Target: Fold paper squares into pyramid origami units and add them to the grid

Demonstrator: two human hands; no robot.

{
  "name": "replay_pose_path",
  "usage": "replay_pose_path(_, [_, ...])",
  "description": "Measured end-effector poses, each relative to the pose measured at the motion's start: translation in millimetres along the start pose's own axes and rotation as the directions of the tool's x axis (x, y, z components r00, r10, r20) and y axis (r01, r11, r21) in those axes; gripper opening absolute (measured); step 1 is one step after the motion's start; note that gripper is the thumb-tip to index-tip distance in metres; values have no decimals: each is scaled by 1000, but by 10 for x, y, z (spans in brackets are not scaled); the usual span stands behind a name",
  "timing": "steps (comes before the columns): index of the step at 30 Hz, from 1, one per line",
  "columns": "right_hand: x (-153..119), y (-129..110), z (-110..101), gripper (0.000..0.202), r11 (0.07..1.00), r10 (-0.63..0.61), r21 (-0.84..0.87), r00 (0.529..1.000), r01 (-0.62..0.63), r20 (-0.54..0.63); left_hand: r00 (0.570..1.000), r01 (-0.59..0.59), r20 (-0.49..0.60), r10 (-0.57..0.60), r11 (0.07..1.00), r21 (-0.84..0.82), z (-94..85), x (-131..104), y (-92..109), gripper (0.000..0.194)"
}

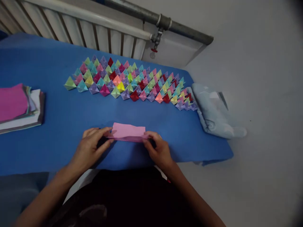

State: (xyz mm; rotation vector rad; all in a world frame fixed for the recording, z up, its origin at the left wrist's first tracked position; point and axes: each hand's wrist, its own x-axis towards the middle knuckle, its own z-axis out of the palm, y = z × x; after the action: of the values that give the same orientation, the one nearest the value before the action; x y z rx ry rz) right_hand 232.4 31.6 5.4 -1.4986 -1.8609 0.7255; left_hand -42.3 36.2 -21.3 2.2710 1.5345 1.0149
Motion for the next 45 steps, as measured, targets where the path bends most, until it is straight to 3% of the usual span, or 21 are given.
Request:
replay_pose_path(3, [42, 6, 55, 42, 991, 109, -69, 993, -111, -34, 995, 95, 4, -95, 995, 19, 111, 81, 31, 36])
replay_pose_path(7, [128, 2, 100, 55, 978, 128, -167, 991, -122, 27, 990, 143, -30, -140, 973, 180, 151, 145, 127, 46])
replay_pose_path(9, [170, -9, 98, 58, 969, 125, -222, 991, -111, 48, 997, 57, -57, -44, 966, 252, 169, 145, 196, 38])
replay_pose_path(11, [212, -22, 79, 57, 958, 114, -272, 992, -94, 60, 992, -120, -11, 126, 963, 240, 207, 136, 261, 28])
replay_pose_path(13, [259, -37, 48, 54, 944, 81, -325, 994, -52, 76, 956, -292, 79, 283, 941, 169, 256, 129, 312, 30])
replay_pose_path(15, [321, -59, 16, 52, 928, 35, -373, 994, 6, 105, 928, -364, 136, 347, 922, 129, 298, 128, 354, 31])
replay_pose_path(19, [493, -137, -22, 56, 917, 15, -390, 967, 88, 253, 940, -328, 155, 303, 929, 172, 320, 137, 436, 25])
replay_pose_path(22, [625, -209, -40, 56, 928, 86, -369, 939, 46, 334, 954, -290, 133, 269, 938, 188, 301, 142, 476, 23])
replay_pose_path(27, [669, -272, -106, 21, 940, 158, -341, 911, -21, 381, 958, -284, 86, 272, 934, 215, 265, 132, 451, 19])
replay_pose_path(29, [617, -270, -121, 17, 961, 149, -274, 911, -41, 385, 958, -286, 73, 277, 935, 209, 256, 123, 439, 19])
replay_pose_path(31, [557, -261, -111, 24, 970, 120, -240, 923, -31, 367, 960, -279, 74, 270, 942, 186, 255, 113, 441, 21])
replay_pose_path(35, [528, -251, -51, 44, 921, 27, -378, 952, 96, 306, 968, -243, 92, 231, 959, 148, 270, 100, 462, 24])
replay_pose_path(41, [672, -291, -70, 62, 939, 95, -337, 896, 64, 434, 972, -235, 71, 226, 959, 157, 276, 76, 444, 21])
replay_pose_path(45, [701, -306, -108, 50, 959, 122, -283, 873, 19, 472, 974, -223, 69, 215, 962, 157, 272, 57, 421, 20])
